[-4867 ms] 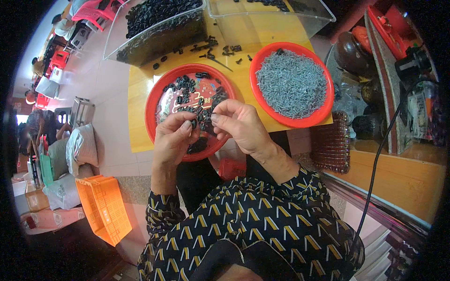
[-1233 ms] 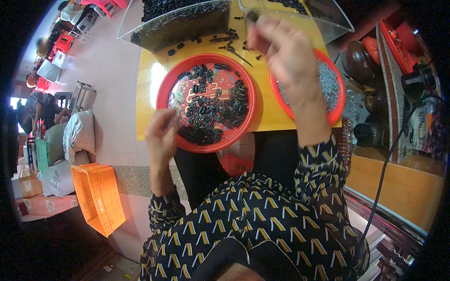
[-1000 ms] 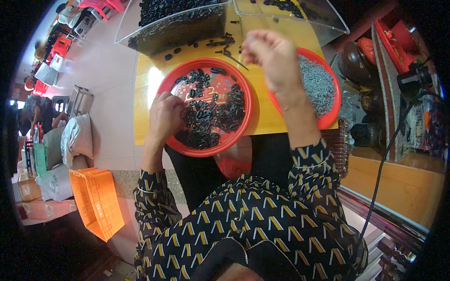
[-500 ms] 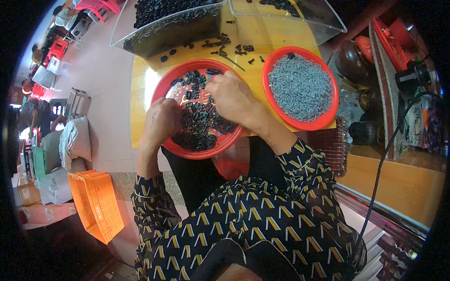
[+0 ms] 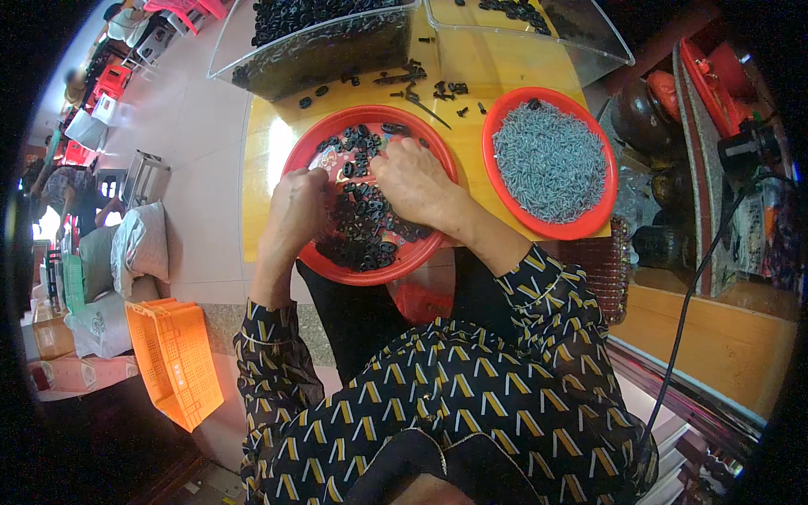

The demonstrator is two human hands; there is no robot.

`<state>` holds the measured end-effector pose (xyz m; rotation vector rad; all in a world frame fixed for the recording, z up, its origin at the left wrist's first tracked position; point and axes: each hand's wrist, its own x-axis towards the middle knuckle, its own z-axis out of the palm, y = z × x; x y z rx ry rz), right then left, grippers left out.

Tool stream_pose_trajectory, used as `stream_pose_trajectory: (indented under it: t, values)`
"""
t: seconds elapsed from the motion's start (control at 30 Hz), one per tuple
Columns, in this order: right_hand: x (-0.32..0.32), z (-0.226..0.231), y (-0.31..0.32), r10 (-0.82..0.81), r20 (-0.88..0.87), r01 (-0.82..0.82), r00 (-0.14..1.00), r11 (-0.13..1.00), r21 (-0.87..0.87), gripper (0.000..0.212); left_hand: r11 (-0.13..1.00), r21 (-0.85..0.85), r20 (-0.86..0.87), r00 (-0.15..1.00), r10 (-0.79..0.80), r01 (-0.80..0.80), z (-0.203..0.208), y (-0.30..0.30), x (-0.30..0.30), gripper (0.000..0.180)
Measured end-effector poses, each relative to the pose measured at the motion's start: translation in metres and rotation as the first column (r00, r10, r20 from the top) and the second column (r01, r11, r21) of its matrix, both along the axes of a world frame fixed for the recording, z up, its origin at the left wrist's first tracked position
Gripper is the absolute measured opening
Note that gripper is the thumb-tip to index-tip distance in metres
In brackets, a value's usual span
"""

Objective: The person assembles plastic fasteners by inserting small screws into clips by hand, then places components into a clear tray.

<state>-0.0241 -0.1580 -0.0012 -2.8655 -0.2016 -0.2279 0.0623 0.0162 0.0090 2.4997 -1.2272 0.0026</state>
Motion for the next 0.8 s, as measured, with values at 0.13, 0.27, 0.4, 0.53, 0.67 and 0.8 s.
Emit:
stream_pose_trajectory:
  t: [0.13,0.27,0.4,0.53,0.67,0.8]
  values:
    - [0.000,0.001,0.001,-0.022,-0.036,0.021,0.999,1.000,-0.019,0.013,0.996,0.085,-0.056,0.998,0.043,-0.038,0.000,-0.005,0.000,0.008]
    - [-0.001,0.000,-0.001,-0.038,-0.050,0.038,0.998,0.999,-0.003,0.013,0.999,0.010,-0.045,0.998,0.042,-0.042,-0.005,-0.008,-0.003,0.012]
    - [-0.010,0.001,-0.004,-0.081,0.076,0.065,0.994,0.980,0.188,0.011,0.963,-0.253,-0.067,0.995,0.077,-0.092,-0.006,0.001,-0.009,0.014]
    - [-0.025,0.014,-0.001,-0.114,0.072,0.038,0.991,0.750,0.660,0.008,0.932,-0.341,-0.125,0.988,0.088,-0.126,-0.006,0.009,-0.014,0.012]
    - [-0.043,0.020,0.019,-0.062,-0.128,0.139,0.990,0.213,0.967,0.011,0.789,-0.533,-0.498,0.867,-0.002,-0.304,-0.003,0.015,-0.034,0.006]
    - [-0.057,0.029,0.033,-0.090,-0.310,0.318,0.947,0.092,0.944,0.012,0.500,-0.571,-0.821,0.446,-0.356,-0.651,0.002,0.004,-0.071,0.006]
